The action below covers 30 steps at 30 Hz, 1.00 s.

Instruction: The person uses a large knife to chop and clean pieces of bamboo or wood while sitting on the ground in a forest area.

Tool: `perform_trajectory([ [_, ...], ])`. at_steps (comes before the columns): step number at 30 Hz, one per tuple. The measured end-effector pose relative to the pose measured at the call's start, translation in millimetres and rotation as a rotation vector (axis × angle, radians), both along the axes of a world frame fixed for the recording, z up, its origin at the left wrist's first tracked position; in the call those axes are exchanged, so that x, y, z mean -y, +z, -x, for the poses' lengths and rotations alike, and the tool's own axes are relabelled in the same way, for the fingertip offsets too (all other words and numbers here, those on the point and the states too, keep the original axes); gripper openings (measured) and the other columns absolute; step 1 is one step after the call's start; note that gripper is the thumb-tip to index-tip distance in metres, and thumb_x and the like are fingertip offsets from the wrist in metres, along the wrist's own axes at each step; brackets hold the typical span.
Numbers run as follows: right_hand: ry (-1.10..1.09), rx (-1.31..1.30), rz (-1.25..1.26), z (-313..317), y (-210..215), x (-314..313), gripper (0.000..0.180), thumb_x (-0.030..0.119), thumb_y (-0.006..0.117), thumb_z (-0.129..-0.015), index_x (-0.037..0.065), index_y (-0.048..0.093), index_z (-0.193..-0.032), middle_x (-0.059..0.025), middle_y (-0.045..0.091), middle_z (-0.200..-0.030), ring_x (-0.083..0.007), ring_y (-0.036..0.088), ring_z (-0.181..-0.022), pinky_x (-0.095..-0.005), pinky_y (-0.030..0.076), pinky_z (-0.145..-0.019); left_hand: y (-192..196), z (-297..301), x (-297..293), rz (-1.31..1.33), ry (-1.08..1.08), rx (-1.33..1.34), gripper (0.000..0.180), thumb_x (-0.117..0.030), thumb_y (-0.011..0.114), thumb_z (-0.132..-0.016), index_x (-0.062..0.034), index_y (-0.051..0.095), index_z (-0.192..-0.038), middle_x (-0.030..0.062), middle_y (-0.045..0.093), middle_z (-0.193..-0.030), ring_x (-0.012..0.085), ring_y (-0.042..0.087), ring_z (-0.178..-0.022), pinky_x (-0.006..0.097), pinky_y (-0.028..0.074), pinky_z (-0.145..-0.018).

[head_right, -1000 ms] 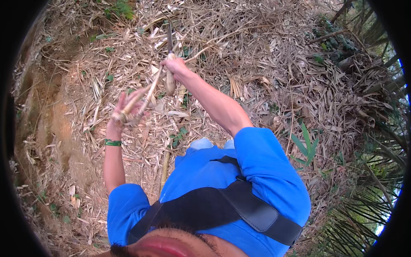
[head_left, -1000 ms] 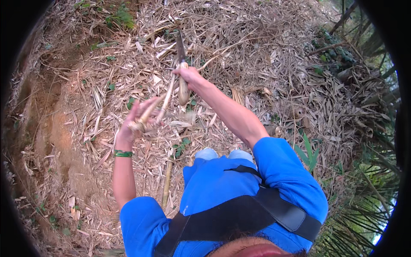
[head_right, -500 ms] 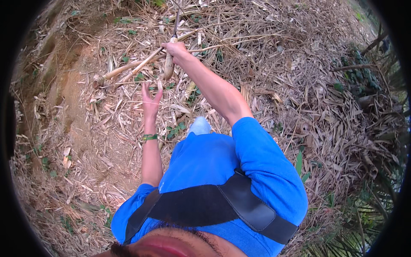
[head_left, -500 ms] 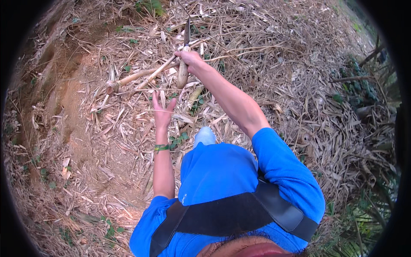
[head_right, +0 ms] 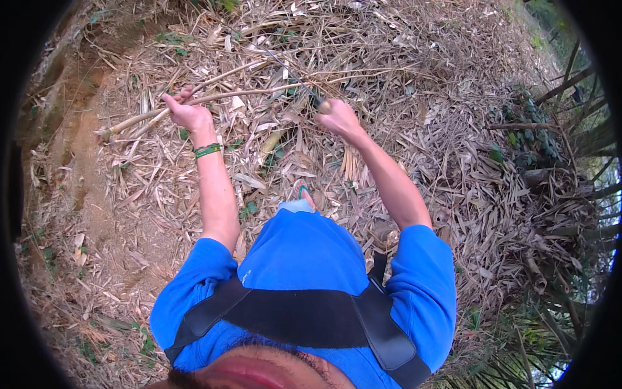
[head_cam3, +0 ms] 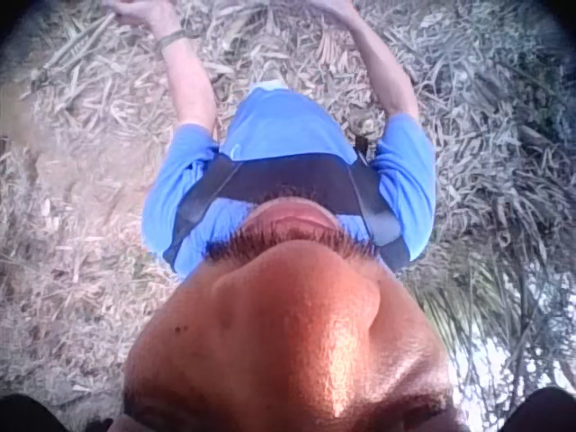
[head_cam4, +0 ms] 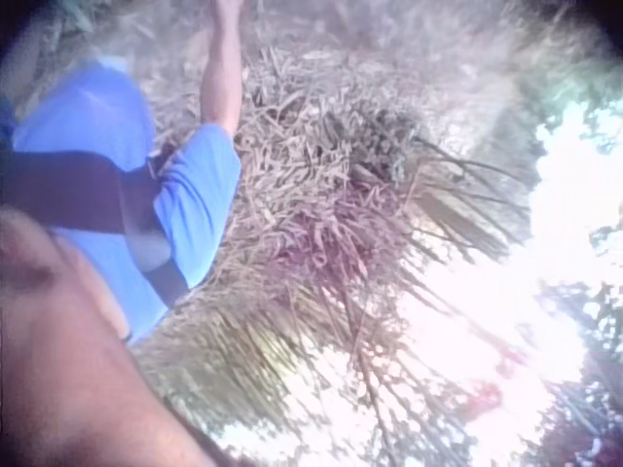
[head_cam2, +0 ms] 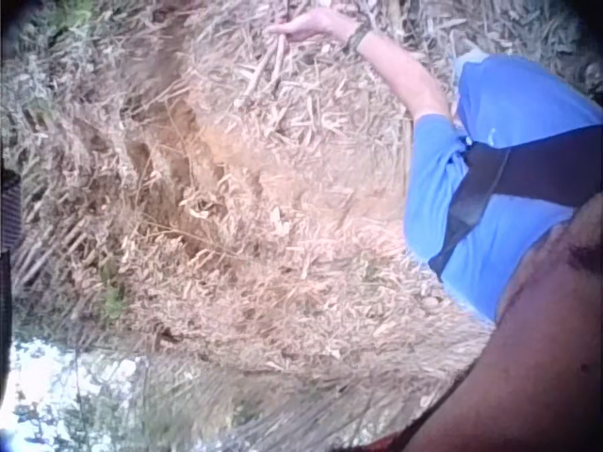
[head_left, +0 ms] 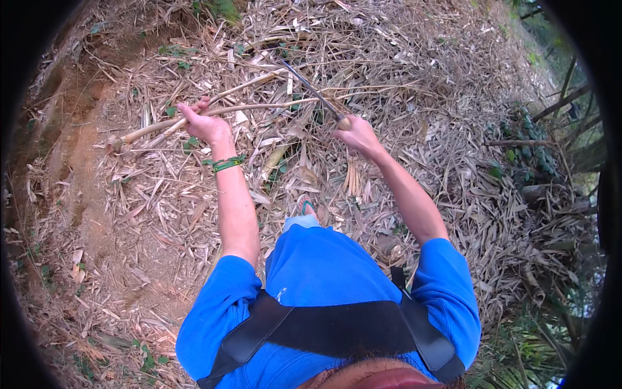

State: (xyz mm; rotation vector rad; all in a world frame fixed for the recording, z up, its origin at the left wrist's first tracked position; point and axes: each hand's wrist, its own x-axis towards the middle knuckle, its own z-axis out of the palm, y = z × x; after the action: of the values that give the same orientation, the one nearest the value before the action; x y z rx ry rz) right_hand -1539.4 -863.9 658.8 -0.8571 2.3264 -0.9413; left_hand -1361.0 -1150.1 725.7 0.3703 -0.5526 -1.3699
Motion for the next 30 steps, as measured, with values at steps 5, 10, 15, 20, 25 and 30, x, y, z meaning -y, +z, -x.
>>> perform_trajectory([
  [5,0.128,-0.337,-0.334,82.7,-65.0,33.2,0.027,0.019,0.061,-0.078,0.000,0.065,-0.097,-0.0196,0.066,-0.073,-0.0318,0.067,-0.067,-0.0453,0.056,-0.067,1.6,40.0,35.6,0.092,0.030,0.043,0.045,-0.030,0.059,-0.098,-0.0144,0.038,-0.061,-0.0023,0.032,-0.050,0.0119,0.037,-0.048,0.037,0.048,-0.066],
  [10,0.473,-0.373,-0.240,61.7,-5.8,159.1,0.025,0.016,0.058,-0.080,-0.001,0.063,-0.097,-0.0166,0.067,-0.070,-0.0315,0.066,-0.062,-0.0452,0.057,-0.060,-0.4,39.6,54.8,0.065,0.115,0.094,0.049,-0.023,0.051,-0.100,-0.0161,0.033,-0.055,-0.0033,0.029,-0.048,0.0103,0.032,-0.044,0.035,0.047,-0.056],
  [15,0.419,-0.415,-0.745,241.3,-32.8,160.5,0.033,0.016,0.055,-0.083,0.002,0.066,-0.111,-0.0195,0.071,-0.092,-0.0291,0.070,-0.076,-0.0427,0.057,-0.066,-13.7,52.5,63.8,0.022,0.062,0.107,0.041,-0.018,0.046,-0.099,-0.0154,0.032,-0.060,-0.0048,0.029,-0.049,0.0095,0.031,-0.042,0.033,0.047,-0.050],
  [20,0.072,-0.428,-0.582,275.7,-77.3,152.4,0.030,0.023,0.059,-0.078,-0.004,0.069,-0.088,-0.0255,0.070,-0.092,-0.0363,0.070,-0.085,-0.0435,0.057,-0.078,-16.0,113.2,72.9,0.098,0.010,0.060,0.034,-0.008,0.043,-0.094,-0.0131,0.032,-0.063,-0.0028,0.028,-0.049,0.0100,0.029,-0.042,0.033,0.048,-0.051],
  [25,0.509,-0.239,-0.512,169.4,-1.2,200.5,0.024,0.008,0.045,-0.094,-0.002,0.065,-0.104,-0.0052,0.052,-0.066,-0.0117,0.047,-0.049,-0.0277,0.042,-0.037,-3.2,103.9,85.0,0.108,0.051,0.112,0.038,-0.016,0.042,-0.094,-0.0153,0.030,-0.059,-0.0026,0.023,-0.049,0.0106,0.025,-0.043,0.036,0.046,-0.057],
  [30,0.530,-0.545,-0.591,238.4,-57.7,165.9,0.022,0.011,0.051,-0.091,0.004,0.066,-0.106,-0.0109,0.064,-0.074,-0.0204,0.061,-0.058,-0.0367,0.055,-0.051,4.8,101.5,37.2,0.032,0.024,0.057,0.039,-0.015,0.042,-0.094,-0.0160,0.029,-0.056,-0.0022,0.021,-0.046,0.0116,0.026,-0.042,0.036,0.043,-0.055],
])
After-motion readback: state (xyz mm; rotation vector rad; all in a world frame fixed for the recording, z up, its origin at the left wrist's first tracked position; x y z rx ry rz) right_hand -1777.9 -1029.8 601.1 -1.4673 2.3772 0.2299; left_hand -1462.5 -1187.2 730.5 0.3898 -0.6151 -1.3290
